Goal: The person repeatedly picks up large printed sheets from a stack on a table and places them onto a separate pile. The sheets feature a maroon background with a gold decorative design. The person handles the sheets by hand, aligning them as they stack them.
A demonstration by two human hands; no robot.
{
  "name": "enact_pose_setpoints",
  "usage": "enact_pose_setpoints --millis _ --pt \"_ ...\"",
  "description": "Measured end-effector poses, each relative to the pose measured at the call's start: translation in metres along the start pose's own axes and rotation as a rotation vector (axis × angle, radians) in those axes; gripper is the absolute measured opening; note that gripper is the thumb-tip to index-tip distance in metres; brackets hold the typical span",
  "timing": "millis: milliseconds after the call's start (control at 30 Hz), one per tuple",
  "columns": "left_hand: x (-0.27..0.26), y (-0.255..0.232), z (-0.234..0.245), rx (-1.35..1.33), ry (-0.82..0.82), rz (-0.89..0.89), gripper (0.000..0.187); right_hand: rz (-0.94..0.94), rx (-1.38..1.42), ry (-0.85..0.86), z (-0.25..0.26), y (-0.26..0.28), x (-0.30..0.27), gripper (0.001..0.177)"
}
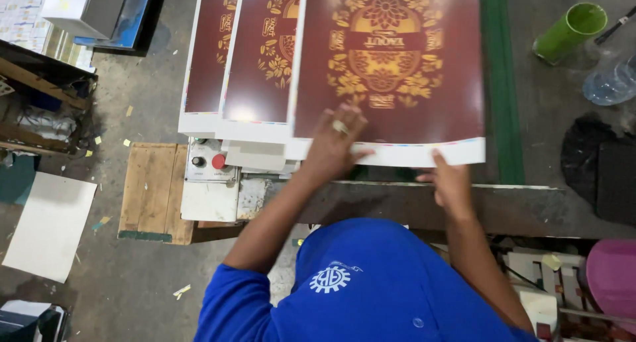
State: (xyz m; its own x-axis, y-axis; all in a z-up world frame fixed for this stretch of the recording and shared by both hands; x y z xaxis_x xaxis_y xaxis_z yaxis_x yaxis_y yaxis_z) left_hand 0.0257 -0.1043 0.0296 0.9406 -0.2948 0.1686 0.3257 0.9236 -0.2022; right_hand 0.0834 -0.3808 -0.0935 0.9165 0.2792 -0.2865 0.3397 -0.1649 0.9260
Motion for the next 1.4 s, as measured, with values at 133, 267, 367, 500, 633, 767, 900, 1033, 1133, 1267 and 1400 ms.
enact_pose_setpoints --millis 133,267,367,500,633,767,900,1033,1133,1267,1400 --pt "-0.032 0.104 -0.075 0.375 0.005 0.132 0.104 0.173 0.092 -0.231 0.087 -0.007 -0.002 0.025" --pt "-0.047 0.07 0.013 0.083 0.431 0.385 0.123 0.265 0.084 -0.194 0.147 0.001 -0.011 0.02" --pt "-0.061 0.072 0.032 0.175 0.528 0.47 0.129 0.227 0.165 -0.201 0.164 0.009 -0.01 0.022" --pt "-0.085 0.094 0.018 0.187 0.299 0.413 0.087 0.211 0.085 -0.185 0.187 -0.01 0.012 0.023" --pt "-0.117 0.113 0.019 0.179 -0.151 0.298 0.033 0.169 -0.008 -0.131 0.186 -0.032 0.05 0.025" --pt "-0.113 0.09 0.059 0.094 -0.253 0.427 0.025 0.089 0.039 -0.08 0.147 -0.019 0.112 0.039" --pt "-0.114 0.081 0.062 0.103 -0.287 0.482 0.021 0.083 0.023 -0.083 0.145 -0.015 0.205 0.037" --pt "-0.11 0.061 0.066 0.108 -0.396 0.386 0.027 0.023 0.056 0.001 0.129 0.01 0.26 0.039" --pt "-0.108 0.04 0.066 0.137 -0.437 0.409 0.026 -0.067 0.097 0.039 0.12 0.012 0.251 0.043" --pt "-0.088 -0.006 0.06 0.143 -0.511 0.268 0.038 -0.092 0.131 0.194 0.083 -0.022 0.183 0.045" --pt "-0.052 -0.057 0.035 -0.033 -0.399 0.156 0.043 -0.055 -0.08 0.538 -0.003 0.011 0.062 0.055"
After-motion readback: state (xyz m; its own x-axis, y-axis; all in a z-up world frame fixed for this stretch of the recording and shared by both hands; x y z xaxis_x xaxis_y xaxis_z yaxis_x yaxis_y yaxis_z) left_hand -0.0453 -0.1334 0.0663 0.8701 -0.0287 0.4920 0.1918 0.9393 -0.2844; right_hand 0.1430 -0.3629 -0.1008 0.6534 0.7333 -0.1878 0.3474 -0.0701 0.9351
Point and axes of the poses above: each hand's wrist, its own x-axis towards the middle knuckle, its own z-axis out of the back of the hand, y = z × x, the point moved 3 cm from there along x, towards the middle knuckle, and after that the axes turned 8 degrees about y, right-handed, at the moved point
